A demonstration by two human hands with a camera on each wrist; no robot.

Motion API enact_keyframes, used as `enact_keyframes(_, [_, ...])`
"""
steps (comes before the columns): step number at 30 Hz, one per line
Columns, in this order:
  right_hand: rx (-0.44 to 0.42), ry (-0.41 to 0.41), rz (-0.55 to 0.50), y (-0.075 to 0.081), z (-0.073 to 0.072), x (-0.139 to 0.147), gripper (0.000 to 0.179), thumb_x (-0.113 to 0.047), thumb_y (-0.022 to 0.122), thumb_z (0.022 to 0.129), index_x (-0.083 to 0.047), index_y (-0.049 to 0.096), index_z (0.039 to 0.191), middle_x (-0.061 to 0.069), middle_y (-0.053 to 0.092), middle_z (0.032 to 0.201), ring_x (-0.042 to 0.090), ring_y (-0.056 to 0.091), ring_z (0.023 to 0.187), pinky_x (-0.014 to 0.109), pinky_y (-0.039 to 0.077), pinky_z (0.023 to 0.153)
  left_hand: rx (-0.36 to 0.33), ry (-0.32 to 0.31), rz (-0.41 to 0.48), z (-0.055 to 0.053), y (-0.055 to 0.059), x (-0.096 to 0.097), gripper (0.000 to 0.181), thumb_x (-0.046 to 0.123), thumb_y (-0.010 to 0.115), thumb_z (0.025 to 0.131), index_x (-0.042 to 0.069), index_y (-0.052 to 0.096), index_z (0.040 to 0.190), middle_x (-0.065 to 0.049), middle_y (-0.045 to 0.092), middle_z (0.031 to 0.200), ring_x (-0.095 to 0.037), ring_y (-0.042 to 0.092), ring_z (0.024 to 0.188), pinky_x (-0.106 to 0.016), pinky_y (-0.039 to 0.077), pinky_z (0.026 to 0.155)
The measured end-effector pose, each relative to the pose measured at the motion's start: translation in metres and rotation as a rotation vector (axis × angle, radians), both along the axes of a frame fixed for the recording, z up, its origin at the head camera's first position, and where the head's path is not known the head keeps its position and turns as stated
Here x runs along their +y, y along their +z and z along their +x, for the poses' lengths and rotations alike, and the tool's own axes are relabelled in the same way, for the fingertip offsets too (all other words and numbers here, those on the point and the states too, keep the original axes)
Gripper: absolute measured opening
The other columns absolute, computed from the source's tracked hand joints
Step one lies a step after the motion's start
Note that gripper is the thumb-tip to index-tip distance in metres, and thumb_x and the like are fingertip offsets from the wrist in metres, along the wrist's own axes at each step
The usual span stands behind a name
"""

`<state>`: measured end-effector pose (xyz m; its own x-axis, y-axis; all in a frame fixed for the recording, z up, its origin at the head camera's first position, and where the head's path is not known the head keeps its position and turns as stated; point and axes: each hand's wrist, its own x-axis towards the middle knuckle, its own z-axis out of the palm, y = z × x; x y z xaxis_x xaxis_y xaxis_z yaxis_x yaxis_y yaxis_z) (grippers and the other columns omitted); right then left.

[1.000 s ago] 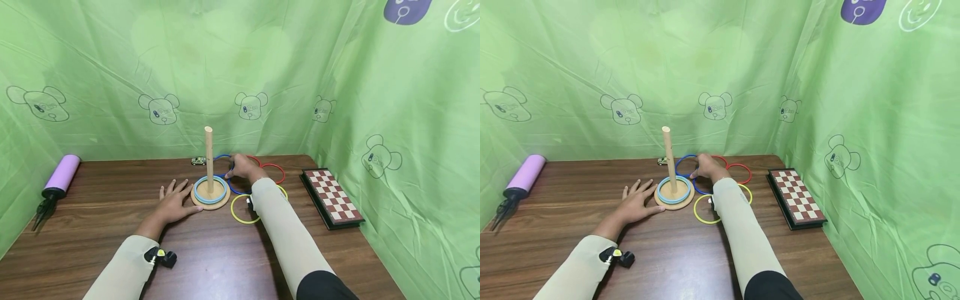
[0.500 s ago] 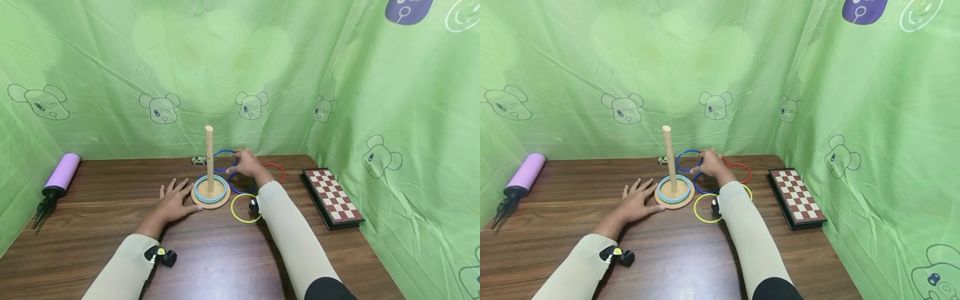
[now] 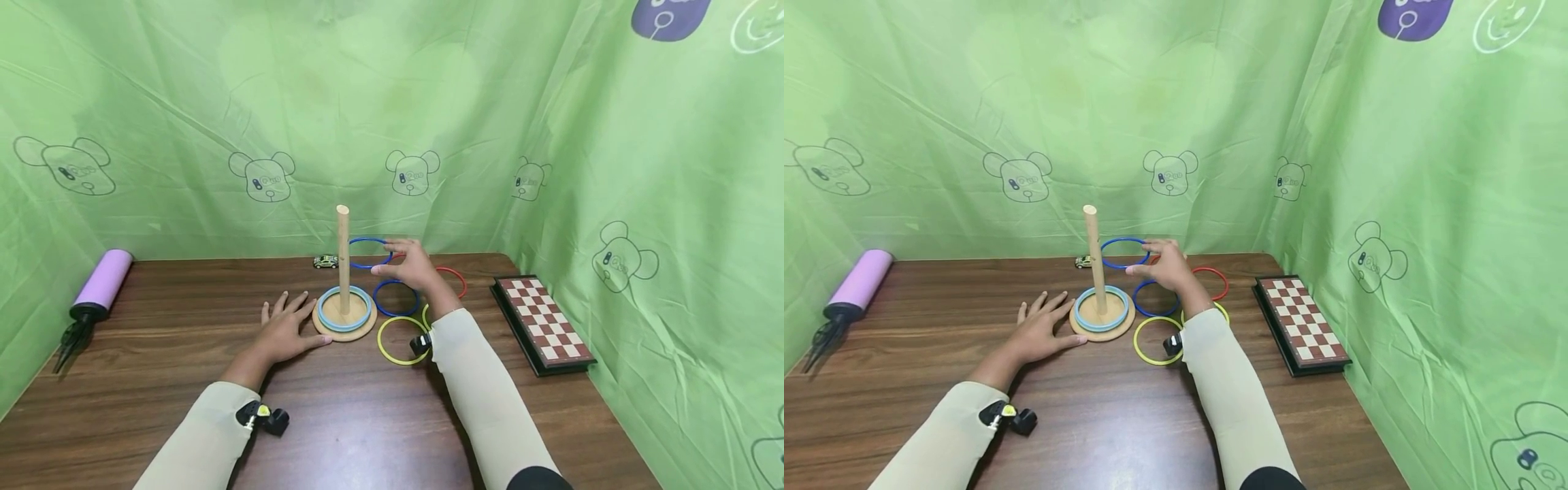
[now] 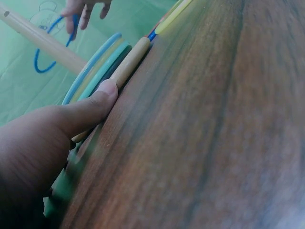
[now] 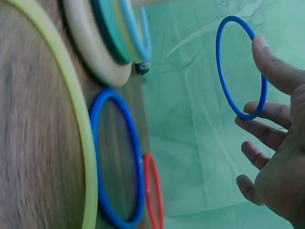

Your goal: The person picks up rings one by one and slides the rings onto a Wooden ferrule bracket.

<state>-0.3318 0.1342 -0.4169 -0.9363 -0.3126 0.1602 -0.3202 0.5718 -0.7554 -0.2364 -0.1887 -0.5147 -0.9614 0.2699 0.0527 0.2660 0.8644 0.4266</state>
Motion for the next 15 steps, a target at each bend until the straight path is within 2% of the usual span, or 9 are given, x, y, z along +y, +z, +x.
enact_keyframes(7, [0.036, -0.006, -0.107, 0.01, 0.009, -0.001, 0.074, -0.037, 0.091, 0.091, -0.006, 0.064, 0.153, 0.011, 0.053, 0.168, 0.035, 0.033, 0.162, 0.063, 0.033, 0.131, -0.008, -0.001, -0.003, -0.001, -0.001, -0.001, 0.109, 0.081, 0.074, 0.086, 0.014, 0.045, 0.168, -0.018, 0.032, 0.179, -0.056, 0.01, 0.167, -0.085, -0.001, 0.126])
enact_keyframes(12, [0.095, -0.078, -0.19, 0.021, 0.018, -0.006, 0.075, -0.037, 0.093, 0.089, -0.006, 0.066, 0.151, 0.004, 0.056, 0.165, 0.03, 0.036, 0.159, 0.06, 0.033, 0.13, 0.0, -0.003, -0.003, -0.001, -0.001, -0.001, 0.109, 0.08, 0.075, 0.086, 0.014, 0.046, 0.168, -0.018, 0.032, 0.179, -0.056, 0.011, 0.167, -0.086, 0.0, 0.126])
enact_keyframes(15, [0.151, -0.129, -0.25, 0.028, 0.024, -0.011, 0.074, -0.033, 0.095, 0.087, -0.005, 0.067, 0.149, 0.006, 0.059, 0.162, 0.03, 0.04, 0.155, 0.059, 0.036, 0.129, 0.005, -0.002, -0.004, -0.001, -0.001, -0.001, 0.109, 0.081, 0.074, 0.086, 0.014, 0.046, 0.167, -0.018, 0.033, 0.179, -0.057, 0.011, 0.167, -0.086, 0.001, 0.125])
